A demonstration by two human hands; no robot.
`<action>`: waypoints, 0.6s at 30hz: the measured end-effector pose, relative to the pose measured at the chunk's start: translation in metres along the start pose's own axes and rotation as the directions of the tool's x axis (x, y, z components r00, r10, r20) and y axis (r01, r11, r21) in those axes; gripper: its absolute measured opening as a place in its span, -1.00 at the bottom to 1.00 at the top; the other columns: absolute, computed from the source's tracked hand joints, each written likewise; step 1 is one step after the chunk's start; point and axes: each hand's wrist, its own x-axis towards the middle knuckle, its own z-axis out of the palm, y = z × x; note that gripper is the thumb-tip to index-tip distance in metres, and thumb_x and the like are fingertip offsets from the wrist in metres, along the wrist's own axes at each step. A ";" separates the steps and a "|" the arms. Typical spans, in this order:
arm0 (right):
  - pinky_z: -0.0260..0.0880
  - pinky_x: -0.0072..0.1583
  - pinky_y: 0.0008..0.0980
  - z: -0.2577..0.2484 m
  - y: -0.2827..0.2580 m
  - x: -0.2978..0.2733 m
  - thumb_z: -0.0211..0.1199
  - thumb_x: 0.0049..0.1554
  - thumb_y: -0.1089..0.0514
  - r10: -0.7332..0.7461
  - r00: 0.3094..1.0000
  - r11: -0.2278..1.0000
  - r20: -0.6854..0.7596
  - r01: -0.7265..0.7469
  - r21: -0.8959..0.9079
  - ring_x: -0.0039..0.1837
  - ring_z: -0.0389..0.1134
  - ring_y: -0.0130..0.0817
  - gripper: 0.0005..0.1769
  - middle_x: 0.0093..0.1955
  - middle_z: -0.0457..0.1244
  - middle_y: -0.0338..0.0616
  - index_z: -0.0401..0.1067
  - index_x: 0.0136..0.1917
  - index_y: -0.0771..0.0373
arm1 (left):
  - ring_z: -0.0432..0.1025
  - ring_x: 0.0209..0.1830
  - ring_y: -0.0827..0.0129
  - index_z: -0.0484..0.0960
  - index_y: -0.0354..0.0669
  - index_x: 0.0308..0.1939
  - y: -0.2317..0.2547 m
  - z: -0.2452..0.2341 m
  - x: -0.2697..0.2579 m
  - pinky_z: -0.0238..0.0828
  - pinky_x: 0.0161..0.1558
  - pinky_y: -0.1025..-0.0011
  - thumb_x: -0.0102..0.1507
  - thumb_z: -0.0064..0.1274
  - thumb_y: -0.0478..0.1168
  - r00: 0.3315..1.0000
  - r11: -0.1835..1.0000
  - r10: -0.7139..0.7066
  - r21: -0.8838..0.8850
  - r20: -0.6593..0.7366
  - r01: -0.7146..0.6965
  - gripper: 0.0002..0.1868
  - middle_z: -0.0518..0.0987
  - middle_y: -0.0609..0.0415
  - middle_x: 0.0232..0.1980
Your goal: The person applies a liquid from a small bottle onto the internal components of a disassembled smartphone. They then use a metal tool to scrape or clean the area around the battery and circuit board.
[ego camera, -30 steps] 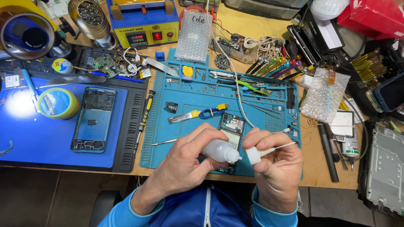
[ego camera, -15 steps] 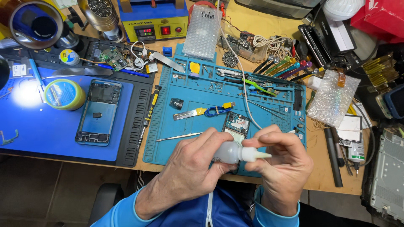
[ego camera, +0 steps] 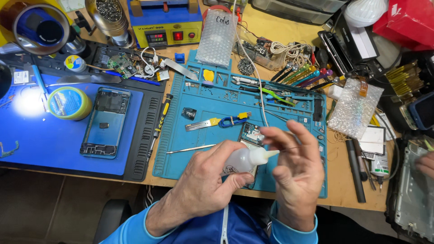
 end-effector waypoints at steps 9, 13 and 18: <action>0.37 0.24 -0.30 -0.004 0.008 0.007 0.61 0.17 -0.21 -0.004 0.998 1.000 0.055 0.003 0.021 0.09 0.34 -0.28 -0.11 -0.06 0.27 -0.21 0.35 0.52 0.30 | 0.33 -0.57 0.29 0.63 0.01 0.07 -0.003 -0.007 -0.004 0.31 -0.43 0.27 0.33 0.24 0.07 0.978 0.978 -0.206 -0.003 -0.021 0.206 -0.65 0.56 0.17 -0.37; 0.46 0.34 -0.14 0.009 0.002 0.016 0.49 0.25 -0.24 0.077 0.950 0.996 0.303 -0.084 0.012 0.32 0.47 -0.05 -0.29 0.27 0.44 0.15 0.44 0.41 0.33 | 0.40 -0.50 0.25 0.64 -0.03 0.22 0.000 -0.002 -0.003 0.35 -0.38 0.28 0.34 0.18 0.11 0.965 0.974 -0.199 -0.070 0.169 0.213 -0.54 0.60 0.19 -0.35; 0.46 0.28 -0.10 0.023 0.014 0.015 0.50 0.27 -0.18 -0.029 0.965 1.000 0.259 0.027 0.013 0.11 0.45 -0.12 -0.58 -0.01 0.51 0.01 0.59 0.06 0.21 | 0.51 -0.43 -0.10 0.54 -0.12 -0.02 -0.013 0.026 -0.014 0.35 -0.41 0.09 0.33 0.29 -0.05 0.995 0.992 -0.072 0.101 -0.067 0.079 -0.68 0.65 0.04 -0.30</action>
